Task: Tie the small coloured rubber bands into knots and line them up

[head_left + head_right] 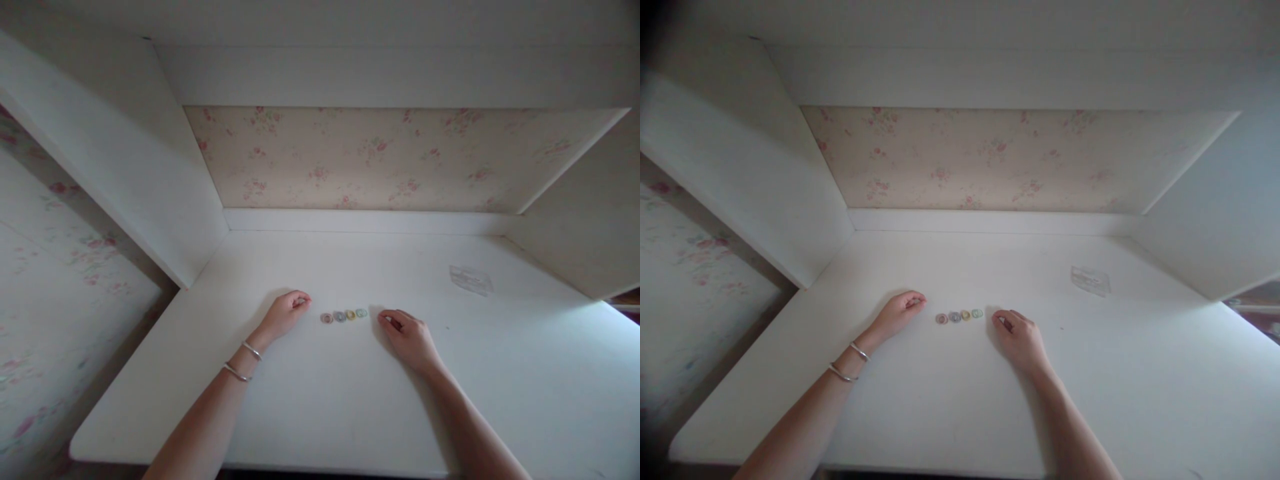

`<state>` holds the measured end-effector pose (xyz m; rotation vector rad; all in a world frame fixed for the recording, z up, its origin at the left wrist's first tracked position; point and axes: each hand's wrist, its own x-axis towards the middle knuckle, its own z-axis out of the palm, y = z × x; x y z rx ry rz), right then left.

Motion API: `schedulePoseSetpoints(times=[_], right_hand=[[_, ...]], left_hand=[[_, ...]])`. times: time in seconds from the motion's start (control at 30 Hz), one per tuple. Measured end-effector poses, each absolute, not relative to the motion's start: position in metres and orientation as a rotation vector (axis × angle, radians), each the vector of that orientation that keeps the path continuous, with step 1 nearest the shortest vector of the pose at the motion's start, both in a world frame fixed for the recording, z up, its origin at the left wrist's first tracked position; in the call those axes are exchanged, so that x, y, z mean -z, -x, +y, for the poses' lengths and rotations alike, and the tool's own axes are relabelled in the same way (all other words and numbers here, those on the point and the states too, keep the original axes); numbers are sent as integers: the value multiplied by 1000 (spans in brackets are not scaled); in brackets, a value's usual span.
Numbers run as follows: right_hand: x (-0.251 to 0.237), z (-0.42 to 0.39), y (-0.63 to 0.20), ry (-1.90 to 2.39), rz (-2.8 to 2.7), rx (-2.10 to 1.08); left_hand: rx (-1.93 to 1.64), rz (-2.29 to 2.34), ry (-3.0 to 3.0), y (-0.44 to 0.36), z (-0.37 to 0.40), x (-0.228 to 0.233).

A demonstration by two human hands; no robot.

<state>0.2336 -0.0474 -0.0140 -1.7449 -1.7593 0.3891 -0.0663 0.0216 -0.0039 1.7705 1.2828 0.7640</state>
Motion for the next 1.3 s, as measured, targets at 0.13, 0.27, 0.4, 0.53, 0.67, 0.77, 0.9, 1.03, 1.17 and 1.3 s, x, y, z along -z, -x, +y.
schedulePoseSetpoints(times=[0.13,0.27,0.4,0.53,0.67,0.77,0.9,1.03,1.17,1.3], right_hand=[[14,-47,-234,1753,-1756,-394],[15,-47,-234,1755,-1761,-391],[15,-47,-234,1761,-1768,-391],[13,-48,-233,1746,-1780,-384],[12,-49,-232,1748,-1771,-381],[13,-48,-232,1742,-1779,-380],[15,-48,-232,1745,-1774,-369],[15,-49,-232,1742,-1780,-359],[14,-49,-232,1754,-1793,-366],[14,-48,-232,1767,-1802,-369]], left_hand=[[-764,1282,-1768,66,21,2],[-779,1267,-1768,66,20,1],[-782,1284,-1778,66,20,1],[-778,1287,-1793,66,21,2],[-785,1278,-1798,67,21,3],[-780,1279,-1789,66,21,3],[-780,1279,-1793,66,21,2],[-776,1275,-1799,66,21,2],[-772,1282,-1807,66,21,3],[-773,1289,-1815,66,21,3]])
